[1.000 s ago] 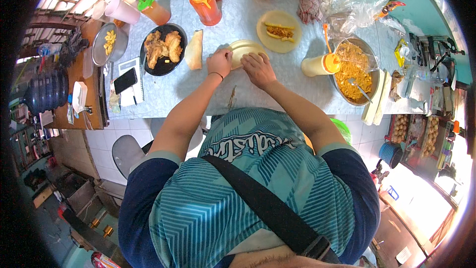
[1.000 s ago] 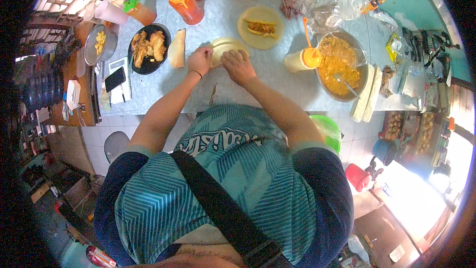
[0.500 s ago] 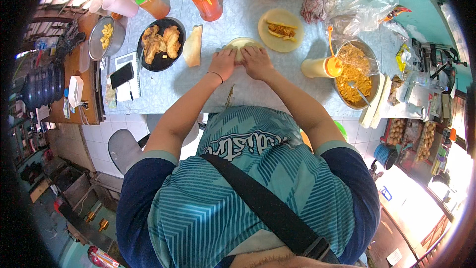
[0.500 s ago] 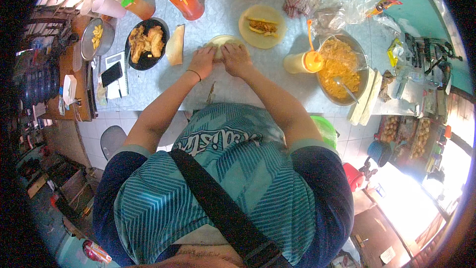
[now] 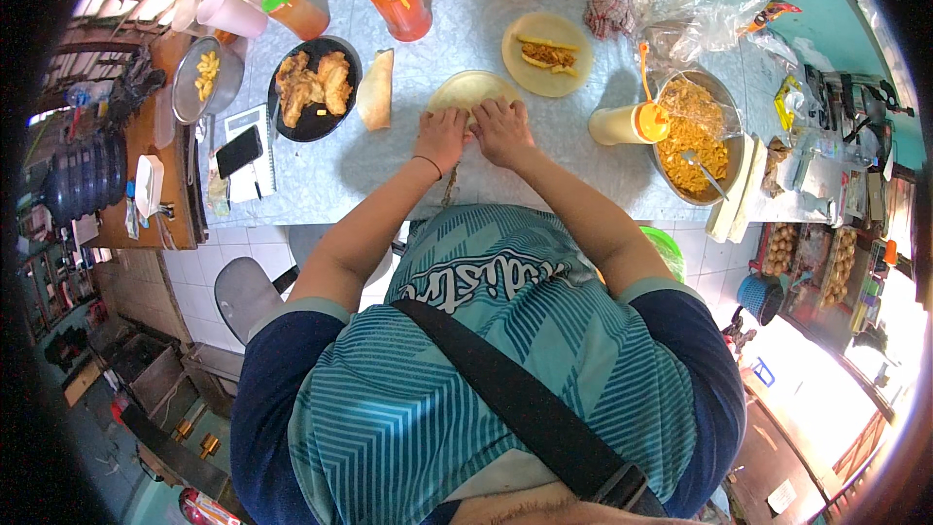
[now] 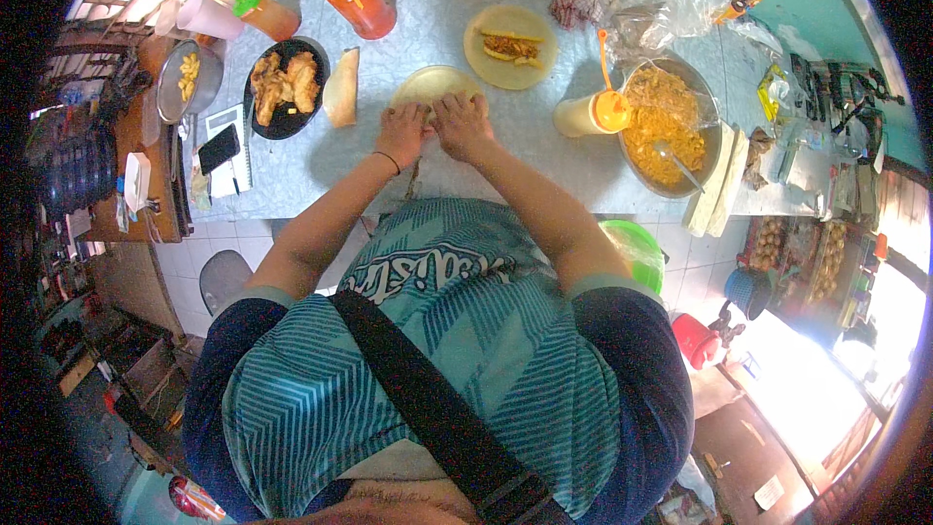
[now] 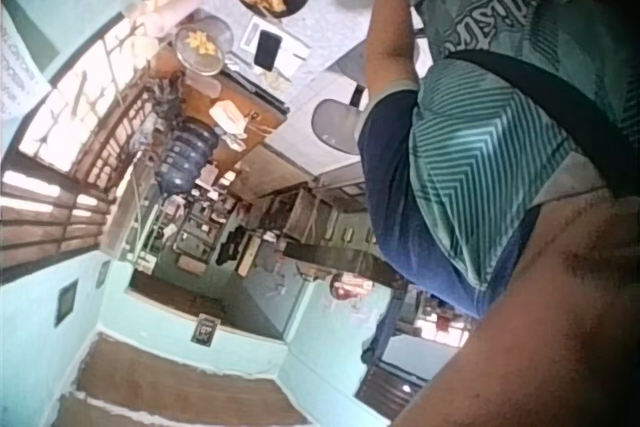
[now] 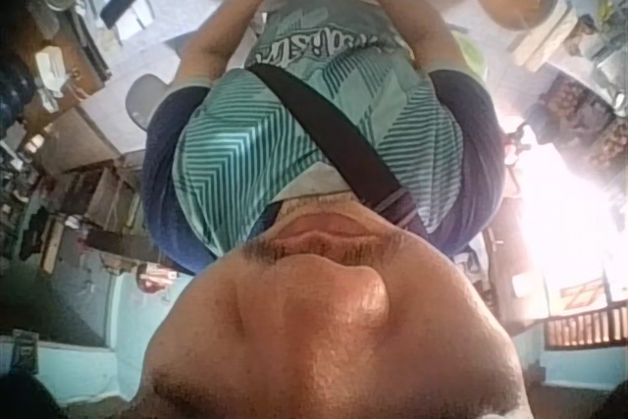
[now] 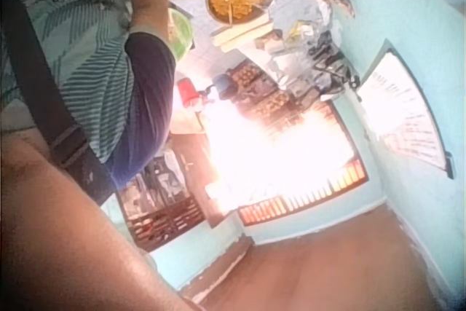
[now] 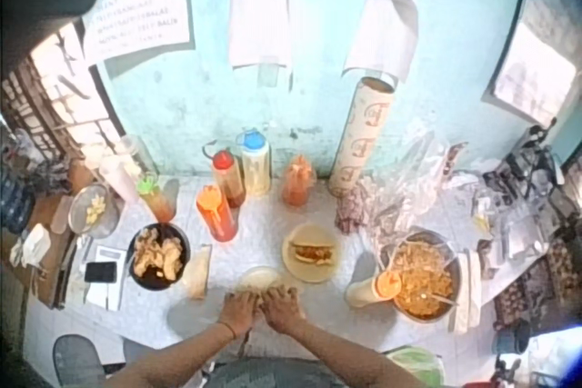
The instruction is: The person assembles tacos by placing fillings and sauces onto tortillas, folding them, and arranging them on a plate. They handle tortillas, sauces, and fillings by hand, then carry the finished tacos to a griddle.
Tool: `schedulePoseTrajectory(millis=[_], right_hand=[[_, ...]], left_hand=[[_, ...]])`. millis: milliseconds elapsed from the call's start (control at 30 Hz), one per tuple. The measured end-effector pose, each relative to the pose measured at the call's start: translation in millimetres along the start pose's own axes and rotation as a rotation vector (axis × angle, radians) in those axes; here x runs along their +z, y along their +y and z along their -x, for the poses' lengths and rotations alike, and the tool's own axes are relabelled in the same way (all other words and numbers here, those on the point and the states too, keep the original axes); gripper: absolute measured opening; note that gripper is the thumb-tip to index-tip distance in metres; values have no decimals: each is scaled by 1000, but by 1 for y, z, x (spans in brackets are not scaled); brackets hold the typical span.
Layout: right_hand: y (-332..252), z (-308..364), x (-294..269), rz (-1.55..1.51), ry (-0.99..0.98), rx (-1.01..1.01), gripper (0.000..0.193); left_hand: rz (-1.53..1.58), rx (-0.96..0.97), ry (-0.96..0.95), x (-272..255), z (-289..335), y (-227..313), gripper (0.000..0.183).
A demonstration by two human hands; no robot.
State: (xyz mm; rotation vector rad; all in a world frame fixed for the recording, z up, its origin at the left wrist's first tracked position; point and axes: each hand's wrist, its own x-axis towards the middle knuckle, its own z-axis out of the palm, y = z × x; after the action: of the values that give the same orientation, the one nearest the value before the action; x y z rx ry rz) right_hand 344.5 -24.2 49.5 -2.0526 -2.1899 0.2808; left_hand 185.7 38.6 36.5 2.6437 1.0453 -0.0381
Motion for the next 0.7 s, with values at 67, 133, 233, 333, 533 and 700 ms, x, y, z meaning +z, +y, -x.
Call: schedulePoseTrajectory(millis=[67,133,233,333,533,700], right_hand=[[-1,2,0,8,36,-14,32],[0,2,1,39,49,-20,32],[2,1,5,-4,78,-32,31],[4,3,9,-55,138,-57,31],[12,35,7,-355,381,531,34],[19,46,-3,-854,149,887,39]], left_hand=[[-10,18,44,4,2,1,48],[-32,36,85,5,3,1,49],[-28,31,57,-2,3,4,51],[-32,13,-58,-11,-1,11,55],[-9,47,112,-16,-9,25,55],[165,170,-38,-10,-22,28,47]])
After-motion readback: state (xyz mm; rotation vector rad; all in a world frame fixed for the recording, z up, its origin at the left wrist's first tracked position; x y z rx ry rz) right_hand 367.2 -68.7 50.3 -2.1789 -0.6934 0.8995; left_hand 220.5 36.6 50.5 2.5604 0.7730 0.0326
